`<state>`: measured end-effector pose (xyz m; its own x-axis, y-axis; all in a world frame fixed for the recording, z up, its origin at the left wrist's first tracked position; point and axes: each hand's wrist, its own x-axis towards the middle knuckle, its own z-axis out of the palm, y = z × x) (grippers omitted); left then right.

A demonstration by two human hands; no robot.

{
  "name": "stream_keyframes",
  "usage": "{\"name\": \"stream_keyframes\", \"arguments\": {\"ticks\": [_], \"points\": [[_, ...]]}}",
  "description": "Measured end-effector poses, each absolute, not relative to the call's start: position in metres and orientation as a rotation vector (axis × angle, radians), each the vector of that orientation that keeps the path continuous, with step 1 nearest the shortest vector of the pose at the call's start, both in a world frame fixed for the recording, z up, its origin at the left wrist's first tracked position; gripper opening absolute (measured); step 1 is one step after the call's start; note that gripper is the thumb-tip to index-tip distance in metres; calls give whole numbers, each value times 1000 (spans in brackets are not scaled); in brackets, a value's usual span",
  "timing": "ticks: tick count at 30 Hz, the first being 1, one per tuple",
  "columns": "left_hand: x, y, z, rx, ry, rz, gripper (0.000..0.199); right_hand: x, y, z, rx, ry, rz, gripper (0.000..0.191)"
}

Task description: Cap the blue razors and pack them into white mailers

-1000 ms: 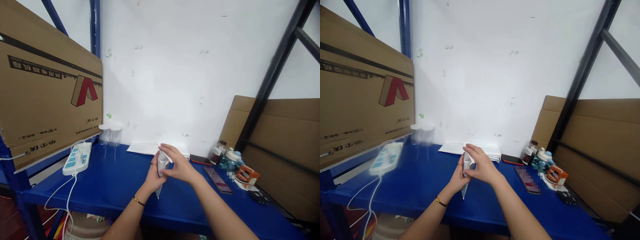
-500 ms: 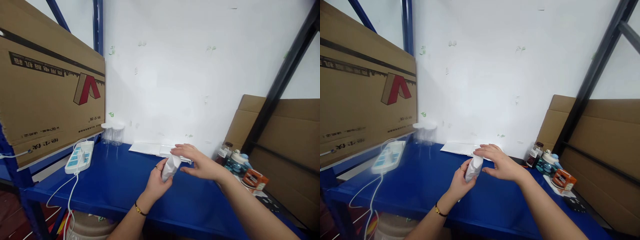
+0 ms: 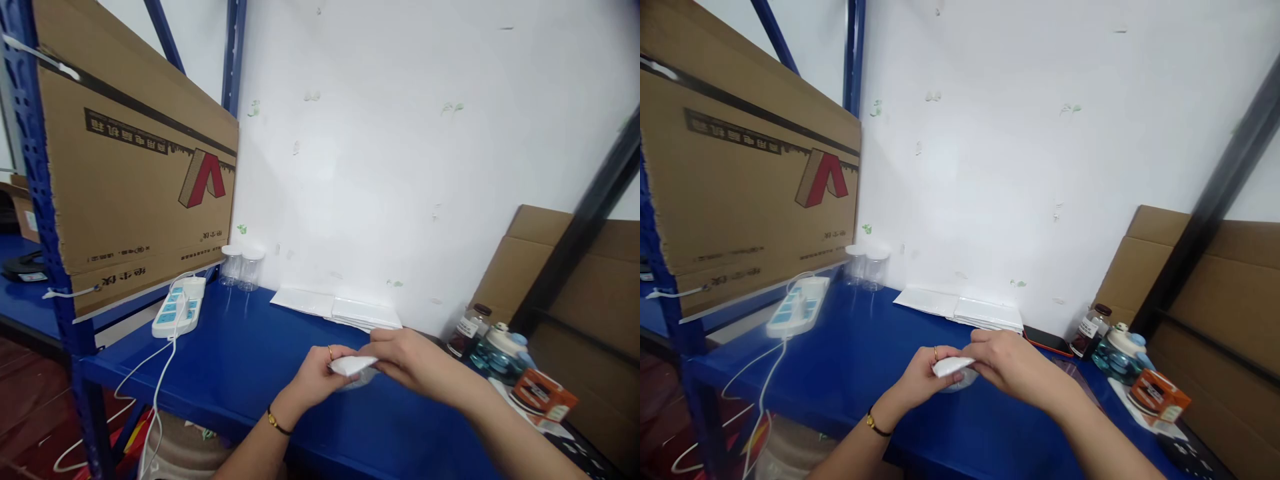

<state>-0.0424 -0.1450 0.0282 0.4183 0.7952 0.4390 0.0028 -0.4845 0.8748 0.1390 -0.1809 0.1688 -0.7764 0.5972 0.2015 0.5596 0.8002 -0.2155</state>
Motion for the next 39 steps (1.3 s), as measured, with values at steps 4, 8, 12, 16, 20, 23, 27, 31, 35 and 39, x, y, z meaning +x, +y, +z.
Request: {"name": "stream_keyframes", "arguments": {"ticks": [4, 8, 12, 16, 20, 23, 27, 31, 35, 39], "points": [[-66, -126, 11, 1739, 811, 1325, 94, 162, -130, 167, -1020, -2385, 399, 31], [-89, -106, -13, 1476, 1001, 1549, 78, 207, -52, 150, -1115, -1725, 688, 37], [-92, -102, -22, 1368, 1051, 1597, 56, 241, 2, 97, -1350, -1362, 734, 27], [-87, -106, -19, 1439, 1079, 1519, 49, 251, 22, 48, -1685, -1343, 525, 22], [-85, -109, -16, 1445, 1098, 1509, 44, 240, 34, 40, -1870, -1443, 11, 43], [-84, -110, -16, 1507, 1108, 1482, 38, 203, 43, 43, -1755, -1890, -377, 44], [-84, -109, -20, 1603, 1185, 1446, 30, 127, 46, 37, -1390, -2458, -368, 44], [-84, -107, -24, 1594, 1241, 1437, 28, 71, 47, 25, -1385, -2736, -460, 40], [-84, -106, -26, 1595, 1246, 1440, 29, 52, 55, 16, -1466, -2748, -475, 19], [-84, -104, -27, 1564, 1265, 1434, 31, 46, 62, 21, -1585, -2576, -491, 24]]}}
